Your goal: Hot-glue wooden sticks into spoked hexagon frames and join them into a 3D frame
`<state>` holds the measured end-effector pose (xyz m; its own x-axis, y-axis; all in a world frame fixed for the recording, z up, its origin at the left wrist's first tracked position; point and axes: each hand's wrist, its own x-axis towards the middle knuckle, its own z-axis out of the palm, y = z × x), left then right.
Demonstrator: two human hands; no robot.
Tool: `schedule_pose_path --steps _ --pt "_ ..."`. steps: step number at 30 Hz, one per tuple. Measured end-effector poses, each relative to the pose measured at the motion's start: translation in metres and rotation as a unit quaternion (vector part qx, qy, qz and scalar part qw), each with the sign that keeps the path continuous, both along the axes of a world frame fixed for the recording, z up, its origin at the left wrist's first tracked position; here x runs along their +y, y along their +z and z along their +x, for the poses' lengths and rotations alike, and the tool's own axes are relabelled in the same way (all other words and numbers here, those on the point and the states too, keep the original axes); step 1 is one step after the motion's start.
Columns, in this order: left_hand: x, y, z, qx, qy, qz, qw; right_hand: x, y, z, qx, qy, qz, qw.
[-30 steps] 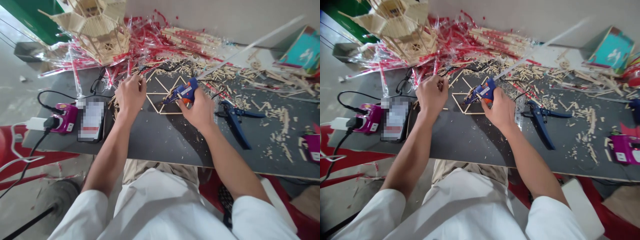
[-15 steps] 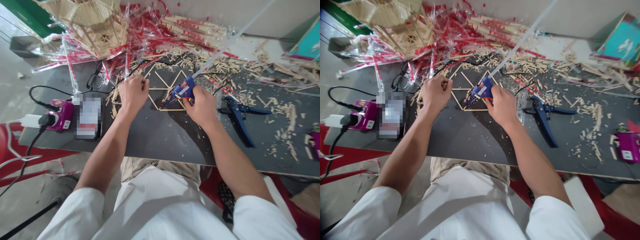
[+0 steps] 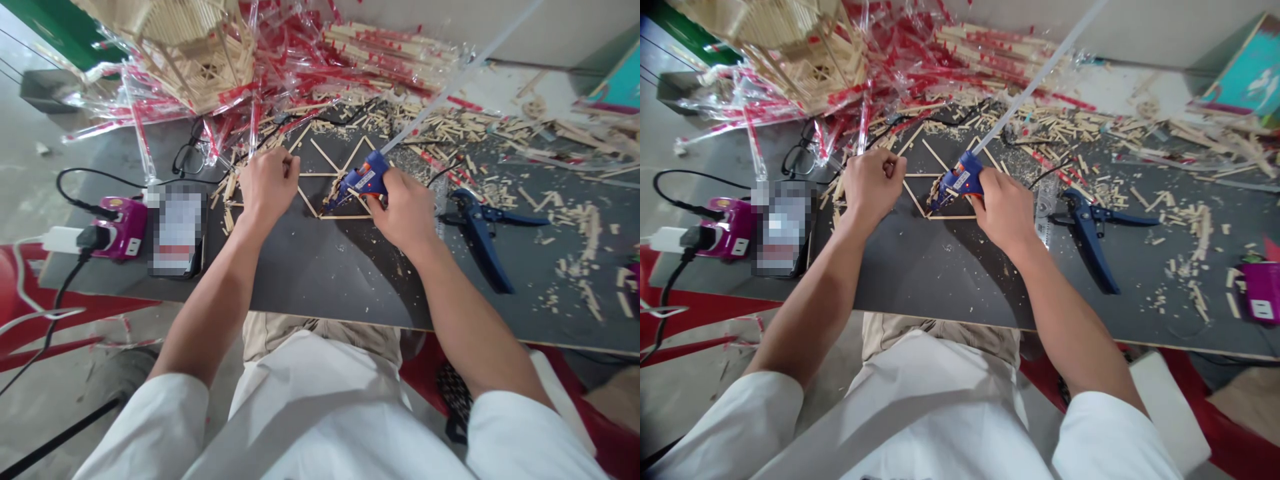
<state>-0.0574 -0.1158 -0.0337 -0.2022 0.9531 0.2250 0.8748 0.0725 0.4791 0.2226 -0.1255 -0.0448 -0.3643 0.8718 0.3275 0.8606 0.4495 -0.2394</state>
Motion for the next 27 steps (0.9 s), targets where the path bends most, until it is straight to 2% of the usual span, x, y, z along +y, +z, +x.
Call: schedule_pose_path --steps 20,27 --pt "-0.0021 0.0079 0.0044 0.009 -0.01 -0.05 0.999 -0.0009 -0.0011 -0.0021 0.006 -0.001 -0.021 1.0" --pt "-0.0025 0.0074 0.0034 -0.04 -0.02 -0.056 0.997 -0.0011 0.0022 -0.0001 0.008 0.008 -0.012 1.0"
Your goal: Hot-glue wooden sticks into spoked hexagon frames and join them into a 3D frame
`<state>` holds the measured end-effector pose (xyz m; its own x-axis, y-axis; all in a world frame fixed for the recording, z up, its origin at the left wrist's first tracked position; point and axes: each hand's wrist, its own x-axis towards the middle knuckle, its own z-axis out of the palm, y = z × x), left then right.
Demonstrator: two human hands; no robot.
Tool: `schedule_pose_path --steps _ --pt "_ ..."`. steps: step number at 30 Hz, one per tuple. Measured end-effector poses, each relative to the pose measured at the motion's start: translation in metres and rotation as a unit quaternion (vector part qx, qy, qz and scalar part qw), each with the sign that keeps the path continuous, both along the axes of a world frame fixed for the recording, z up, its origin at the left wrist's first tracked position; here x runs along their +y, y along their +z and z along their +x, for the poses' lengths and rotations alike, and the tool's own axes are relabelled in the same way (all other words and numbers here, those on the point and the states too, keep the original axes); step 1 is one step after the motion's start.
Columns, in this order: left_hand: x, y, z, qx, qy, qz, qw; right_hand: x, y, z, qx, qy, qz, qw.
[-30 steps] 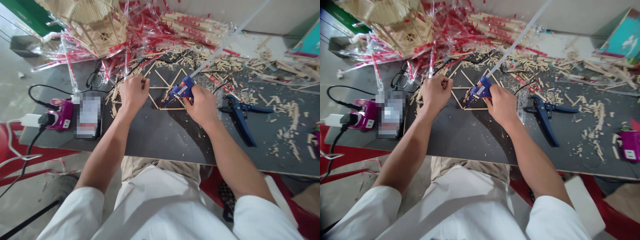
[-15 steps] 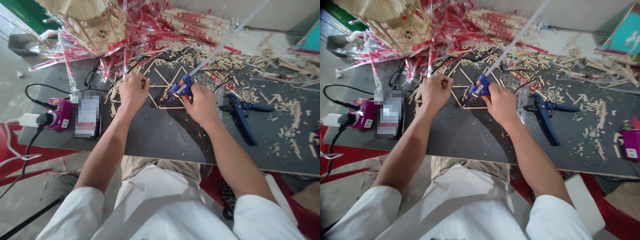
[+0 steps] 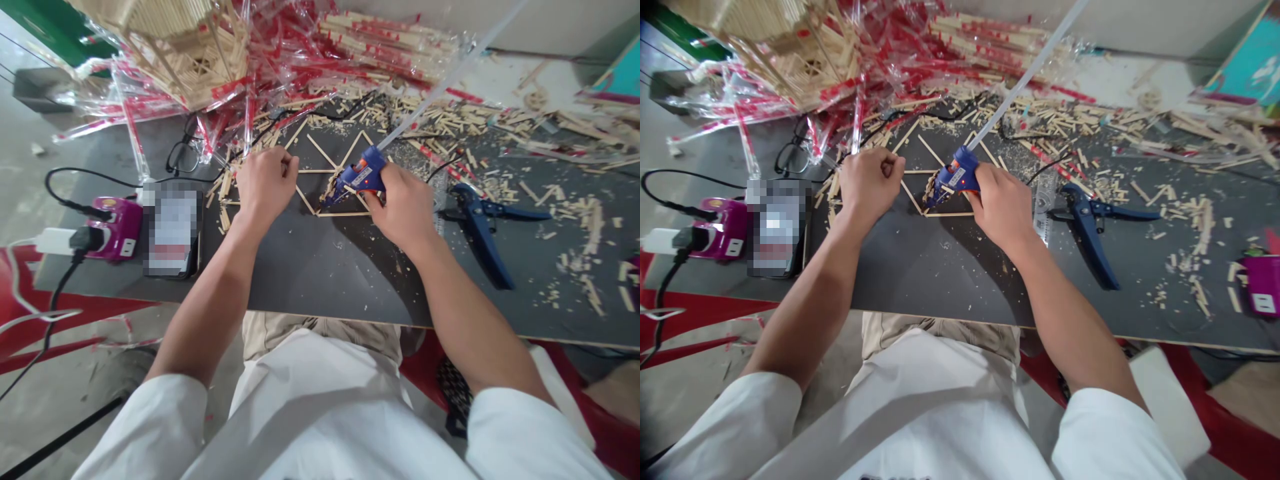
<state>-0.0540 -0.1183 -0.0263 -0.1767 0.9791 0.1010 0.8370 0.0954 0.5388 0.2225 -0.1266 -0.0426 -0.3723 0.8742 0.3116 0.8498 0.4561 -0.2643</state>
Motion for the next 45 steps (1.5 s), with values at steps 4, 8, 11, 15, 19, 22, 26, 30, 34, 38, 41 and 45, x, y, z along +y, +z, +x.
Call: schedule_pose_path --steps 4,8,11,15,19,22,26,30,34,38,41,45 --pt "0.002 -0.004 -0.001 0.026 -0.004 0.018 0.999 0.0 0.0 0.002 0.007 -0.001 -0.001 1.0" --pt "0.002 -0.005 -0.001 0.036 -0.003 0.024 0.999 -0.002 0.0 0.002 0.001 -0.009 -0.005 1.0" --pt "0.0 -0.002 0.0 0.051 0.0 0.012 0.999 -0.003 0.0 0.002 -0.003 -0.014 -0.001 1.0" --pt "-0.001 0.003 0.001 0.062 0.002 -0.014 0.998 -0.003 0.002 0.002 0.003 -0.015 0.001 1.0" --pt "-0.002 0.004 0.001 0.047 0.003 -0.019 0.999 -0.003 0.003 0.002 0.008 -0.014 -0.001 1.0" --pt "-0.002 0.004 0.0 0.032 0.004 -0.024 0.999 -0.003 0.003 0.003 0.007 -0.014 0.0 1.0" --pt "-0.001 0.003 -0.001 0.033 0.004 -0.027 0.999 -0.003 0.003 0.003 0.002 -0.014 -0.005 1.0" --pt "-0.001 0.002 -0.002 0.026 0.008 -0.024 0.999 -0.003 0.002 0.004 0.006 -0.016 -0.002 1.0" --pt "0.0 0.003 -0.002 0.014 0.009 -0.027 1.0 -0.003 0.001 0.005 0.009 -0.016 0.015 1.0" --pt "0.0 0.004 -0.008 0.011 0.011 -0.024 1.0 -0.004 -0.001 0.008 0.011 -0.024 0.028 0.999" --pt "-0.001 0.007 -0.014 0.014 0.019 -0.031 0.999 -0.002 -0.005 0.011 0.028 -0.049 0.044 0.997" --pt "-0.004 0.016 -0.021 0.036 0.036 -0.06 0.997 0.006 -0.009 0.017 0.032 -0.093 0.076 0.992"
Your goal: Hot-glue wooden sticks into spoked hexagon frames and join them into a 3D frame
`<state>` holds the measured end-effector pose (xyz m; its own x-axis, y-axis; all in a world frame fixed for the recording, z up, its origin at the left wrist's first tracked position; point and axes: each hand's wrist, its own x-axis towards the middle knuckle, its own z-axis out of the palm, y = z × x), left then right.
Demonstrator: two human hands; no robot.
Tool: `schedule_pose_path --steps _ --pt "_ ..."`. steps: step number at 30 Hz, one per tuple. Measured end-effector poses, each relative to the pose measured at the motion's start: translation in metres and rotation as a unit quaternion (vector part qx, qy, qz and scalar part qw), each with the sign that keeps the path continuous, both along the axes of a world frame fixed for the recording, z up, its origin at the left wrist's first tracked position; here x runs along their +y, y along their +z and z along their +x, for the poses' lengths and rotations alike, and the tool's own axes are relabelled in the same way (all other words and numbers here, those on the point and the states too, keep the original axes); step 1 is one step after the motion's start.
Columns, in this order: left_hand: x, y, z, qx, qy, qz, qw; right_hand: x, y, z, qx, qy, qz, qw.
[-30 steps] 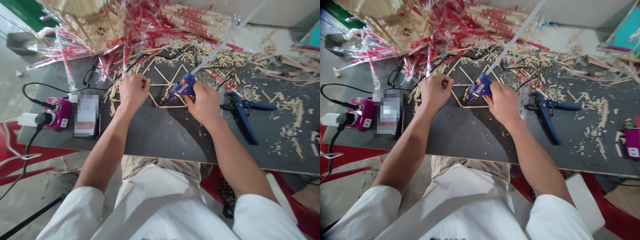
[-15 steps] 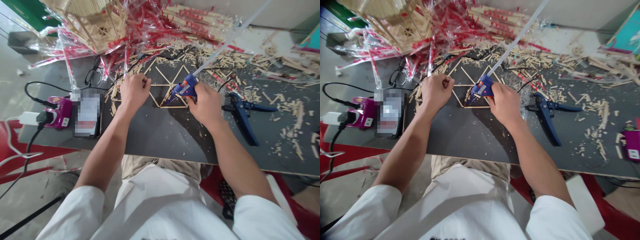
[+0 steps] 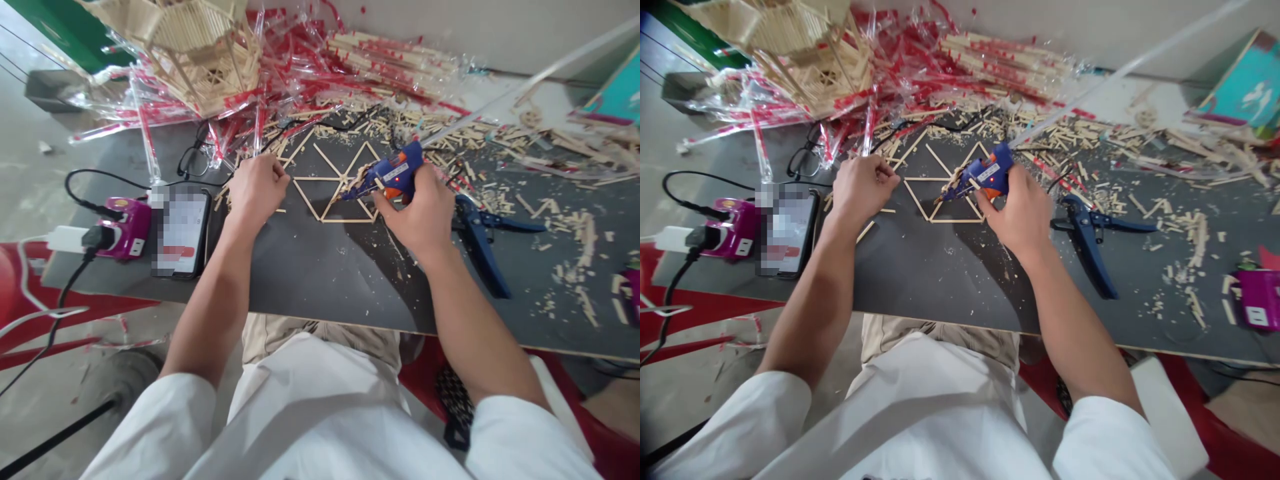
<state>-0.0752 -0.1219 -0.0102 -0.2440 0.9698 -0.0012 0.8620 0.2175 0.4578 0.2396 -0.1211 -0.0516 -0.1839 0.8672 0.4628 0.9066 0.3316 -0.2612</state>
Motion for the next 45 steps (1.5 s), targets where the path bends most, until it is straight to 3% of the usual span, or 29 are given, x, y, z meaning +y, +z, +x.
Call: schedule_pose_path --steps 4,8,14,20,29,39,45 --pt "-0.001 0.005 -0.003 0.012 0.0 -0.024 1.0 0.011 0.006 0.003 -0.015 -0.024 0.021 0.999" --pt "-0.001 0.002 -0.003 0.015 -0.03 -0.031 0.999 0.022 0.02 -0.007 -0.036 -0.017 -0.016 0.999" --pt "0.001 -0.002 0.0 0.027 -0.034 -0.046 0.998 0.056 0.035 -0.04 -0.02 0.046 0.003 0.999" --pt "0.001 -0.002 0.0 0.022 -0.034 -0.052 0.998 0.08 0.037 -0.071 -0.016 0.104 -0.019 0.994" --pt "0.0 0.002 0.001 0.021 -0.032 -0.053 0.998 0.082 0.025 -0.076 -0.01 0.136 -0.029 0.99" --pt "0.0 0.005 0.004 0.026 -0.023 -0.062 0.997 0.072 0.04 -0.084 -0.047 0.121 -0.098 0.987" --pt "-0.001 0.005 0.005 0.035 -0.019 -0.07 0.997 0.067 0.046 -0.086 -0.043 0.126 -0.101 0.986"
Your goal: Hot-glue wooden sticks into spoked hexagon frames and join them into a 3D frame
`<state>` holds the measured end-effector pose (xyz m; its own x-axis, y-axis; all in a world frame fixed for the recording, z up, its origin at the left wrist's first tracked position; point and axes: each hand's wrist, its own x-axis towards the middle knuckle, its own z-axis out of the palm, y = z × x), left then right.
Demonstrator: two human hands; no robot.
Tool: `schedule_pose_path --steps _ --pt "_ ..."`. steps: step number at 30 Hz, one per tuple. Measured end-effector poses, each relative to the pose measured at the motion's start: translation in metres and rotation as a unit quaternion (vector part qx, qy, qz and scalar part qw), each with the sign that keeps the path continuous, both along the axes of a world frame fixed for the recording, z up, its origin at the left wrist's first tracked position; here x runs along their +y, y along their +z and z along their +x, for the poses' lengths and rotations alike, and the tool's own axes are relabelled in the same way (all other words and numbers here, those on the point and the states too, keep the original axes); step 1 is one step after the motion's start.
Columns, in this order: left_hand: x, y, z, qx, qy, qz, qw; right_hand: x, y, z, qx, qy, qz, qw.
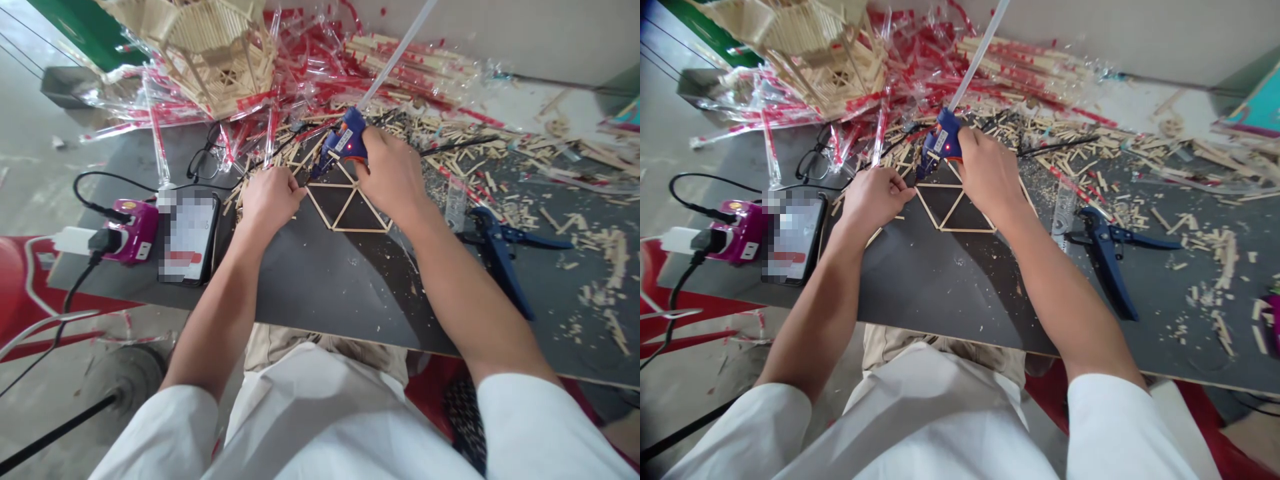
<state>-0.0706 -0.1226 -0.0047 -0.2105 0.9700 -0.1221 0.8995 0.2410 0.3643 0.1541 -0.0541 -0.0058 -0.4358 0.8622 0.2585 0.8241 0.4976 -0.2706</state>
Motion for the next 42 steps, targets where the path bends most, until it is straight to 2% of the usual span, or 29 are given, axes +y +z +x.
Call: schedule_pose_path --steps 11,15,25,36,42 --pt "0.0 0.0 0.0 -0.005 0.002 -0.003 1.0 -0.006 0.01 -0.004 -0.017 0.008 -0.011 1.0" --pt "0.0 0.0 0.0 -0.005 -0.001 -0.001 1.0 -0.008 0.012 -0.006 -0.041 -0.01 -0.019 0.999" --pt "0.001 -0.002 0.0 -0.003 0.003 0.005 1.0 -0.006 0.011 -0.005 -0.026 -0.006 -0.007 1.0" --pt "0.0 0.001 0.001 -0.005 0.005 -0.004 1.0 -0.011 0.023 -0.009 -0.042 -0.028 -0.033 0.998" --pt "0.0 0.001 0.0 -0.02 0.008 -0.007 1.0 -0.011 0.021 -0.008 -0.024 -0.023 -0.017 0.999"
